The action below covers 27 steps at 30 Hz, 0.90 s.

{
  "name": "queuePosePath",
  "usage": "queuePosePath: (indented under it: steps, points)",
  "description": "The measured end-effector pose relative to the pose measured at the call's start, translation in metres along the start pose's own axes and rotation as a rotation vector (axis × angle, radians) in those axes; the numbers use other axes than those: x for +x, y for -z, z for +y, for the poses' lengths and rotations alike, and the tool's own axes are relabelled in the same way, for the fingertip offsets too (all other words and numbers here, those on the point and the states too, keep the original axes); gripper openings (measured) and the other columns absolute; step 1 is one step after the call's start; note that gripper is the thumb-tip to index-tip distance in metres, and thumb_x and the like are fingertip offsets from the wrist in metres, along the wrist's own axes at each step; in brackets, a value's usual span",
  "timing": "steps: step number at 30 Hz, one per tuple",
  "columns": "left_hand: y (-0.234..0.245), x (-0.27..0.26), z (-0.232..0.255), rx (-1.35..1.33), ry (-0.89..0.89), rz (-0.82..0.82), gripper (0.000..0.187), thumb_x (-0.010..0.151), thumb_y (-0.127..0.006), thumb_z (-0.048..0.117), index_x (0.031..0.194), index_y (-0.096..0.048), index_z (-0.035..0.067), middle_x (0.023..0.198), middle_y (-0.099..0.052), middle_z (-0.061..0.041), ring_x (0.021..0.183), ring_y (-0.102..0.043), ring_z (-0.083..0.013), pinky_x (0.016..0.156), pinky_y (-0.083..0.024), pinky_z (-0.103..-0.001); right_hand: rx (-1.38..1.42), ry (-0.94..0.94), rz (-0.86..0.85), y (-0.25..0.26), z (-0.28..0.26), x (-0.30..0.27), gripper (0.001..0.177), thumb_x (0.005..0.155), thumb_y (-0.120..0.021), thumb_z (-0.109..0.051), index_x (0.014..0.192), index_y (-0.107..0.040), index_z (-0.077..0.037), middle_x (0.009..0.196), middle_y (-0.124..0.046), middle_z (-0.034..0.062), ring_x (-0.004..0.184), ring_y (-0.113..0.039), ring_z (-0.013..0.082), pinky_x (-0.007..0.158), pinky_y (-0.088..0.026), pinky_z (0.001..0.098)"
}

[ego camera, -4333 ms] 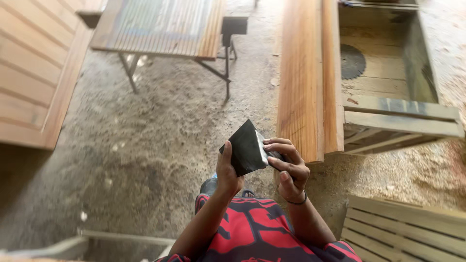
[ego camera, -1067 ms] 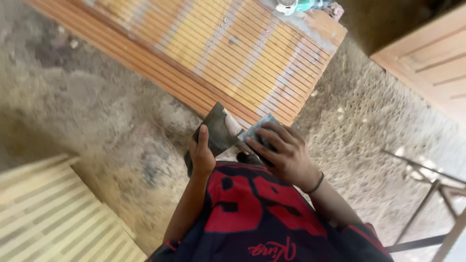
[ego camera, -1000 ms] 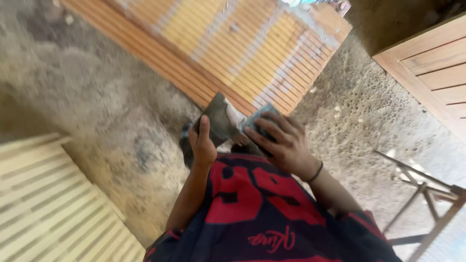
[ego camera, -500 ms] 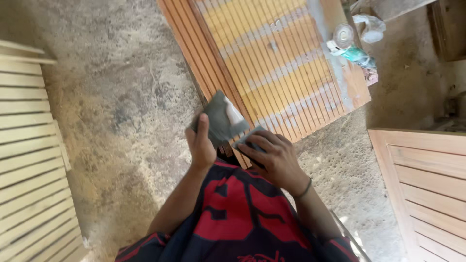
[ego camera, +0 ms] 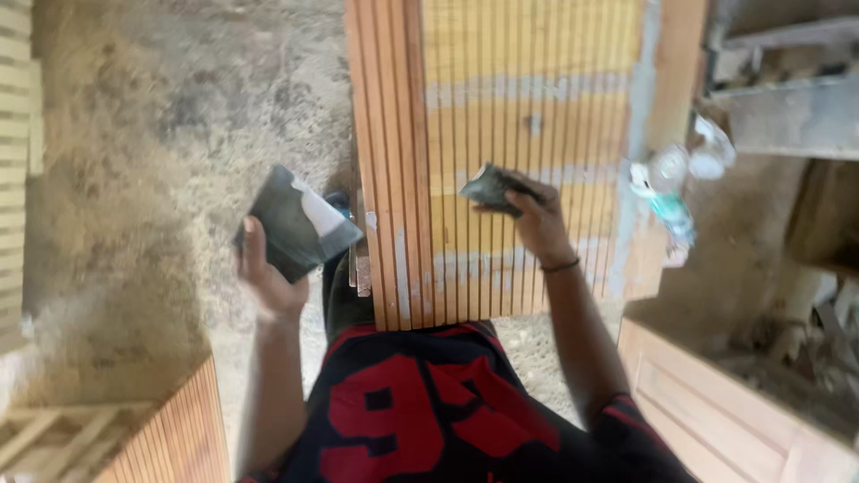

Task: The person sands a wooden slatted surface using a sanding block and a scraper. They move along the surface, smoothing the wood and occasionally scraping off residue. The person briefly walks to a nearby area to retrieve a small container before returning to continue sanding.

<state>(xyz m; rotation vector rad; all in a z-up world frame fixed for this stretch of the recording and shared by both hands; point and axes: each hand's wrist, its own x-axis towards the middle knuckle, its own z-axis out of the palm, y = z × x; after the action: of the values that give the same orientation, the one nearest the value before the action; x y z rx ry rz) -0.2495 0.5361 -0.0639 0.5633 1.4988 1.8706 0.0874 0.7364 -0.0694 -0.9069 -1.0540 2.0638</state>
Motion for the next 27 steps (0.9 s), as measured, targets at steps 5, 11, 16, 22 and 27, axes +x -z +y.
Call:
queuePosePath:
  steps: [5,11,16,22,27]
  points:
    - [-0.020,-0.078,-0.028,-0.448,0.397,0.385,0.048,0.102,-0.057,0.035,0.138,-0.055,0.003,0.133,-0.060,-0.012,0.125,-0.064,-0.0272,0.104,-0.055,-0.045,-0.613,0.070,-0.274,0.043,-0.020,0.084,0.031,0.104,-0.055,0.002,0.132,-0.069,0.000,0.131,-0.065,0.0133,0.110,-0.066,0.0213,0.093,-0.061,0.0353]
    - [-0.028,-0.130,-0.077,-0.481,0.423,0.507,0.049,0.104,-0.058,0.035,0.137,-0.058,-0.002,0.130,-0.064,-0.015,0.120,-0.064,-0.0303,0.102,-0.053,-0.046,-1.420,0.513,-0.668,0.045,-0.017,0.164,0.038,0.096,-0.065,0.006,0.126,-0.075,-0.015,0.125,-0.069,-0.0010,0.117,-0.065,0.0173,0.092,-0.060,0.0267]
    - [-0.003,-0.141,-0.106,-0.415,0.447,0.569,0.049,0.106,-0.055,0.036,0.136,-0.058,-0.002,0.128,-0.064,-0.015,0.119,-0.064,-0.0295,0.100,-0.054,-0.043,-1.684,0.738,-0.938,0.046,-0.003,0.196,0.035,0.083,-0.079,-0.014,0.117,-0.077,-0.021,0.125,-0.065,0.0003,0.124,-0.060,0.0215,0.100,-0.055,0.0411]
    - [0.000,-0.163,-0.141,0.306,0.227,0.484,0.045,0.108,-0.059,0.029,0.138,-0.053,-0.005,0.126,-0.059,-0.017,0.116,-0.064,-0.0288,0.095,-0.059,-0.040,-1.791,0.792,-1.140,0.055,0.017,0.215,0.048,0.076,-0.087,-0.024,0.122,-0.075,-0.027,0.130,-0.066,-0.0014,0.130,-0.057,0.0201,0.115,-0.046,0.0411]
    - [-0.014,-0.164,-0.153,-0.195,0.336,0.568,0.051,0.097,-0.070,0.014,0.139,-0.055,-0.009,0.122,-0.061,-0.025,0.109,-0.066,-0.0362,0.086,-0.059,-0.044,-1.796,0.805,-1.164,0.059,0.025,0.220,0.049,0.073,-0.086,-0.024,0.121,-0.076,-0.027,0.130,-0.067,-0.0010,0.129,-0.057,0.0207,0.117,-0.043,0.0424]
